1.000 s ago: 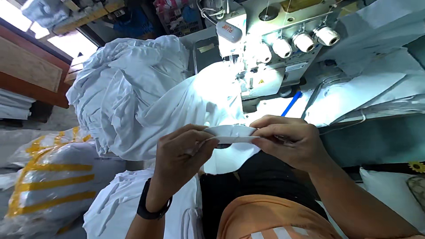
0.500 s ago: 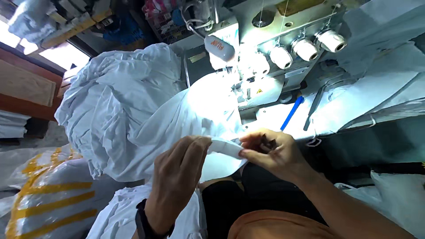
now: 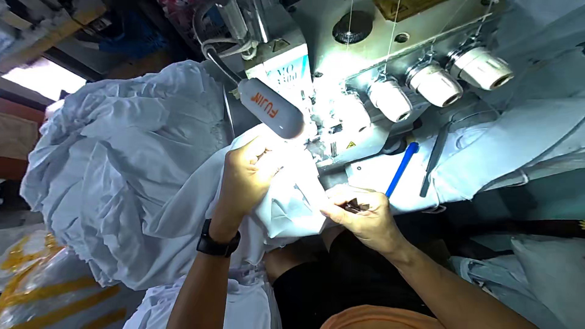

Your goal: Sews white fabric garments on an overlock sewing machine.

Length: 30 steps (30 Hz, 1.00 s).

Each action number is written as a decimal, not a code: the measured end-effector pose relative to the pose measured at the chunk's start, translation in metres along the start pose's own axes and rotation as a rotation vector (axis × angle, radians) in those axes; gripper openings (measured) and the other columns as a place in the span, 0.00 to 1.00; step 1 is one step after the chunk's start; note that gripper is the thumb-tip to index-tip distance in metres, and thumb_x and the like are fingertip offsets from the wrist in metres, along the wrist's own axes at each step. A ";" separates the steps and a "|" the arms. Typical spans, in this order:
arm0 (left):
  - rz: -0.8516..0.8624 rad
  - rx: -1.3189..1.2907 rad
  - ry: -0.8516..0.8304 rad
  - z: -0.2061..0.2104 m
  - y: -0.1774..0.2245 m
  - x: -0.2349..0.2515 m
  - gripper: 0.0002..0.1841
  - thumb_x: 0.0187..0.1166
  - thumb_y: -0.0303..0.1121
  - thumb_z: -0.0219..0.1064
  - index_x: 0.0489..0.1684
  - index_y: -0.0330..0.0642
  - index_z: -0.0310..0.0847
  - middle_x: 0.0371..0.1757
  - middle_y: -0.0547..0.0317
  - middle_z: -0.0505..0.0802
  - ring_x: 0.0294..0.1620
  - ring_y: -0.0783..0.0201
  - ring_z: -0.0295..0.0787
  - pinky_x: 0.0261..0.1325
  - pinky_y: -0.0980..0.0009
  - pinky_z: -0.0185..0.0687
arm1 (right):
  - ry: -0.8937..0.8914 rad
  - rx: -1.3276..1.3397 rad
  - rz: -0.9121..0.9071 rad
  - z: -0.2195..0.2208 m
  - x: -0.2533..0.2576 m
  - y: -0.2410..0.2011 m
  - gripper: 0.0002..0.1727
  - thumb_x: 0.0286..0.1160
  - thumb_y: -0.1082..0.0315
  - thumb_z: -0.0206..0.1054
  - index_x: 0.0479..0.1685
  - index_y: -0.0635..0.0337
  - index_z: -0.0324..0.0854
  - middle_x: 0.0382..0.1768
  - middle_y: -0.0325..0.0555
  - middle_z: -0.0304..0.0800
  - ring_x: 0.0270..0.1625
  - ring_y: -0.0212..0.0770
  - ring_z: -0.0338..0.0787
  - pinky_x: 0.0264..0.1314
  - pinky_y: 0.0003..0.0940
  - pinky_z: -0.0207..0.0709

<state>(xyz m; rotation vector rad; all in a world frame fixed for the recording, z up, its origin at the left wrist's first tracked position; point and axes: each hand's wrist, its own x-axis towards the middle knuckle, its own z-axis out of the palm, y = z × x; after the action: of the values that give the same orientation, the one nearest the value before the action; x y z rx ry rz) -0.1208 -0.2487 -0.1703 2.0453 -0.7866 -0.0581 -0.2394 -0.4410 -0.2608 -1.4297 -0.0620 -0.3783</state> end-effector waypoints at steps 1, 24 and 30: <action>0.010 0.014 0.009 0.000 0.000 0.002 0.05 0.72 0.22 0.70 0.34 0.43 0.81 0.27 0.67 0.87 0.21 0.81 0.80 0.24 0.86 0.76 | 0.018 0.012 0.005 0.001 0.000 0.000 0.06 0.65 0.73 0.77 0.23 0.61 0.90 0.34 0.36 0.94 0.36 0.20 0.87 0.38 0.13 0.81; -0.070 0.266 0.208 0.025 0.012 0.027 0.03 0.71 0.19 0.69 0.31 0.36 0.84 0.41 0.51 0.86 0.34 0.63 0.82 0.35 0.70 0.79 | -0.103 -0.189 -0.087 0.010 0.037 -0.026 0.11 0.61 0.75 0.73 0.42 0.68 0.88 0.19 0.28 0.77 0.23 0.12 0.70 0.26 0.07 0.64; -0.072 0.274 0.241 0.028 0.007 0.028 0.03 0.75 0.20 0.67 0.32 0.35 0.83 0.42 0.51 0.84 0.35 0.64 0.81 0.37 0.71 0.79 | -0.089 -0.184 -0.085 0.009 0.033 -0.031 0.11 0.62 0.74 0.74 0.42 0.71 0.88 0.19 0.27 0.78 0.23 0.12 0.70 0.27 0.07 0.65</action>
<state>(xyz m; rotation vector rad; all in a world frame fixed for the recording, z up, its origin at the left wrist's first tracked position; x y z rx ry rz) -0.1111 -0.2880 -0.1740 2.2848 -0.5952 0.2656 -0.2161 -0.4421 -0.2217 -1.6288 -0.1639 -0.3981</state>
